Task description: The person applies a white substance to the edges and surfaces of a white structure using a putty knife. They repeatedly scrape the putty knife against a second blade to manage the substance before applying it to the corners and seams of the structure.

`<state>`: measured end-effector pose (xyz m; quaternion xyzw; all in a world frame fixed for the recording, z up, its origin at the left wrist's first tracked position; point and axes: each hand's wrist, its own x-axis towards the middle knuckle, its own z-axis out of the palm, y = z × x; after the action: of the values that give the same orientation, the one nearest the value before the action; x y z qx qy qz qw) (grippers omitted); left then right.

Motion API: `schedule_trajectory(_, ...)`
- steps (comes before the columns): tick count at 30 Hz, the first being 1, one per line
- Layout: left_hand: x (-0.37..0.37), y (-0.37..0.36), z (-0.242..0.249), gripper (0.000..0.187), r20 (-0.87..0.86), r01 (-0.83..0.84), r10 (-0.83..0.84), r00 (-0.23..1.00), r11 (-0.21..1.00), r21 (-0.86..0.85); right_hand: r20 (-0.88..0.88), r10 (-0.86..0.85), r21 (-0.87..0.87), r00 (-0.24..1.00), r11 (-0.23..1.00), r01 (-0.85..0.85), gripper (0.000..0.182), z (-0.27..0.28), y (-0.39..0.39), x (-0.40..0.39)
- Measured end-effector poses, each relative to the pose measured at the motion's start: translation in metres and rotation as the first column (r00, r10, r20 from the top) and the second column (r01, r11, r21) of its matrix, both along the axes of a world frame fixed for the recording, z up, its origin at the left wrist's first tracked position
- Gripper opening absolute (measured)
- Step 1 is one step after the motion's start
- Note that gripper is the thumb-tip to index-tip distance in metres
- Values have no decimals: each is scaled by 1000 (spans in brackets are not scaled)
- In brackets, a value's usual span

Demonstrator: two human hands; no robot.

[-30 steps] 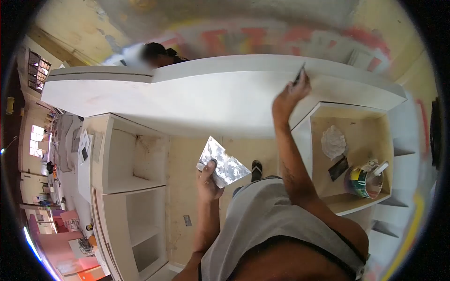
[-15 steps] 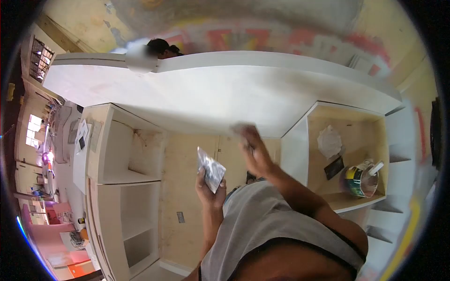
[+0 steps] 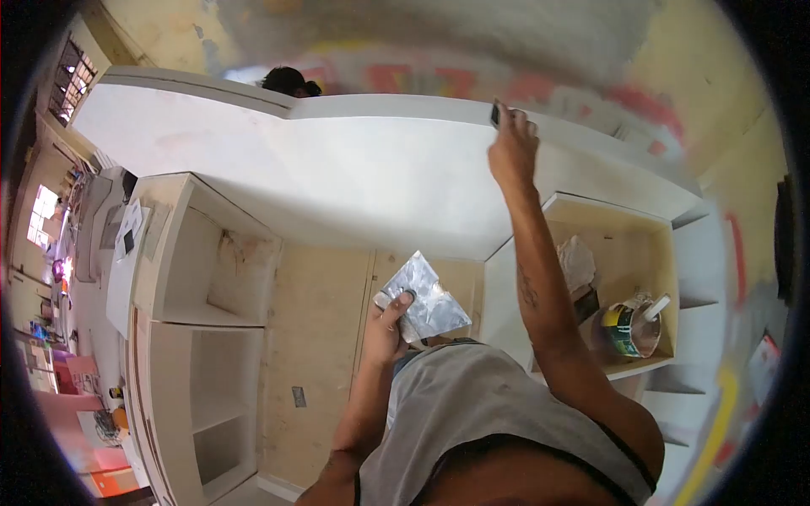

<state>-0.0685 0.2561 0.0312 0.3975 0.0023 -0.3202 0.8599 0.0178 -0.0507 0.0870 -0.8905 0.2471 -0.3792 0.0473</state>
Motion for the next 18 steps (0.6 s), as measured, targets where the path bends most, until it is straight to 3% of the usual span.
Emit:
schedule_trajectory(2, -12, 6, -6, 41, -69, -51, 45, 997, 995, -90, -134, -77, -354, 988, 935, 25, 40, -63, 3, 51)
schedule_trajectory(4, -21, 14, -6, 39, -82, -85, 79, 993, 994, -71, -474, 226, -22, 851, 963, -268, 39, -56, 68, 58)
schedule_trajectory(6, -29, 27, -15, 38, -194, -160, 148, 970, 986, -49, -501, 470, 136, 726, 872, -470, 40, -34, 129, 21)
schedule_trajectory(8, -30, 44, -28, 35, -162, -210, 207, 965, 978, -2, -196, 683, 393, 704, 712, -581, 45, -42, 153, -6)
schedule_trajectory(9, -30, 49, -28, 33, -169, -292, 287, 943, 956, -6, -201, 691, 388, 694, 707, -591, 45, -42, 154, -13)
schedule_trajectory(11, -32, 70, -38, 29, -223, -405, 392, 893, 914, -17, 192, 791, 396, 581, 479, -783, 48, -44, 151, -33)
schedule_trajectory(12, -34, 76, -44, 29, -225, -431, 417, 881, 902, -14, 246, 757, 437, 605, 470, -767, 45, -40, 147, -43)
schedule_trajectory(13, -33, 78, -44, 29, -276, -442, 415, 867, 896, -43, 331, 755, 569, 566, 318, -758, 43, -29, 141, -50)
schedule_trajectory(14, -32, 83, -44, 29, -320, -477, 431, 844, 876, -79, 306, 769, 568, 561, 325, -756, 42, -18, 135, -58)
schedule_trajectory(15, -31, 86, -51, 25, -361, -486, 446, 819, 874, -23, 429, 689, 681, 583, 177, -711, 37, -1, 146, -72)
schedule_trajectory(16, -30, 85, -57, 24, -412, -483, 397, 820, 866, -127, 339, 806, 431, 485, 325, -842, 33, -2, 143, -78)
schedule_trajectory(18, -33, 85, -61, 25, -474, -449, 293, 830, 855, -258, 219, 891, 288, 399, 332, -899, 32, -7, 168, -110)
